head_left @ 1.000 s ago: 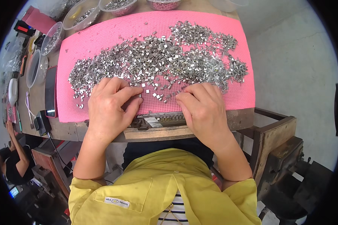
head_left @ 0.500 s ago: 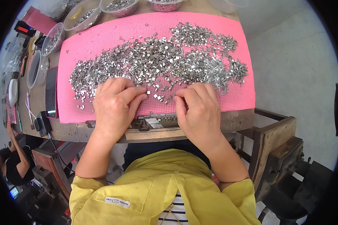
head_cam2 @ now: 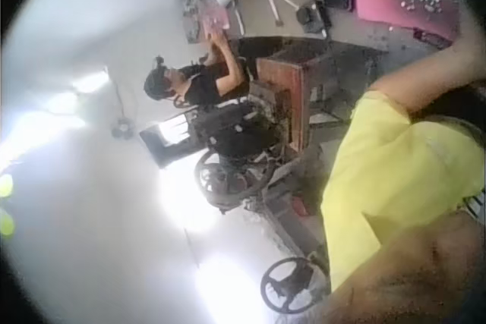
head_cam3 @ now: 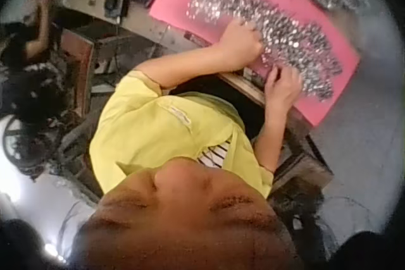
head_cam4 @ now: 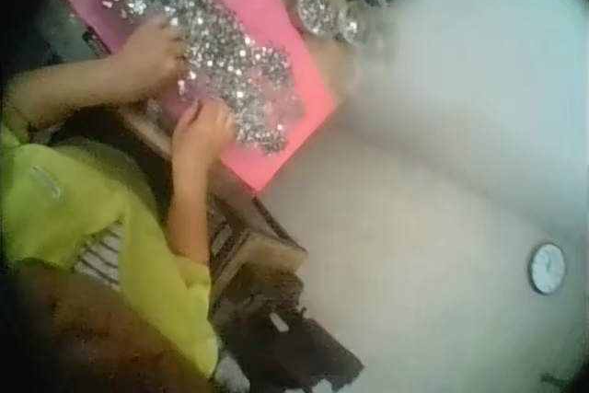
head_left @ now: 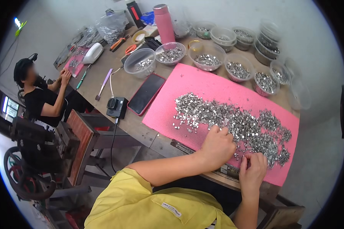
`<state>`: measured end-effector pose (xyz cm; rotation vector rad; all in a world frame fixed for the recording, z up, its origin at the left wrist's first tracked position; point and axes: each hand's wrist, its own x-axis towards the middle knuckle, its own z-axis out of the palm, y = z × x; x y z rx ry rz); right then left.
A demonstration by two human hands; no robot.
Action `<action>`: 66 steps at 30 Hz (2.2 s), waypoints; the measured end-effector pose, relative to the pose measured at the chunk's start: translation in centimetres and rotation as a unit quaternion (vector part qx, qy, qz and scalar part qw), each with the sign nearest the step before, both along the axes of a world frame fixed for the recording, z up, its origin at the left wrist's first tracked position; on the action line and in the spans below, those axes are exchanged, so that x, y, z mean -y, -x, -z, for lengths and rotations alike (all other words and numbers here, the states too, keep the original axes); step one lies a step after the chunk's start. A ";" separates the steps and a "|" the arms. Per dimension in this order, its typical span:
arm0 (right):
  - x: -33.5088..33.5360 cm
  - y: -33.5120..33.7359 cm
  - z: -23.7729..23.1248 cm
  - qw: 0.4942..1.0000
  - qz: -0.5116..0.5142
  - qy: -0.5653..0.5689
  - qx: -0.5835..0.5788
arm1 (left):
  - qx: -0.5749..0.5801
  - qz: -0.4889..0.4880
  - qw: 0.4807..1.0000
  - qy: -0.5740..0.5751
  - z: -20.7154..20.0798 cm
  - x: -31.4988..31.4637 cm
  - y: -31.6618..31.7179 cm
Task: The person places metal pieces into a metal holder, operates a hand press to compress them, and repeatedly inserts more small metal pieces into the holder.
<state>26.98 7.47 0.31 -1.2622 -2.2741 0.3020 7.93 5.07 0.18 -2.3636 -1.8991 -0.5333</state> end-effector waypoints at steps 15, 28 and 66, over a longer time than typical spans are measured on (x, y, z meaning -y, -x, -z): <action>0.6 -2.3 0.0 0.988 -0.010 0.060 -0.142 | 0.185 0.009 0.981 0.054 -1.2 -0.9 3.6; 2.0 -3.1 0.5 0.987 -0.132 -0.009 -0.093 | 0.176 0.114 0.978 0.008 -1.3 2.7 -1.3; 2.5 -1.6 1.4 0.991 -0.087 0.000 -0.106 | 0.200 0.133 0.971 0.004 -0.2 2.7 0.0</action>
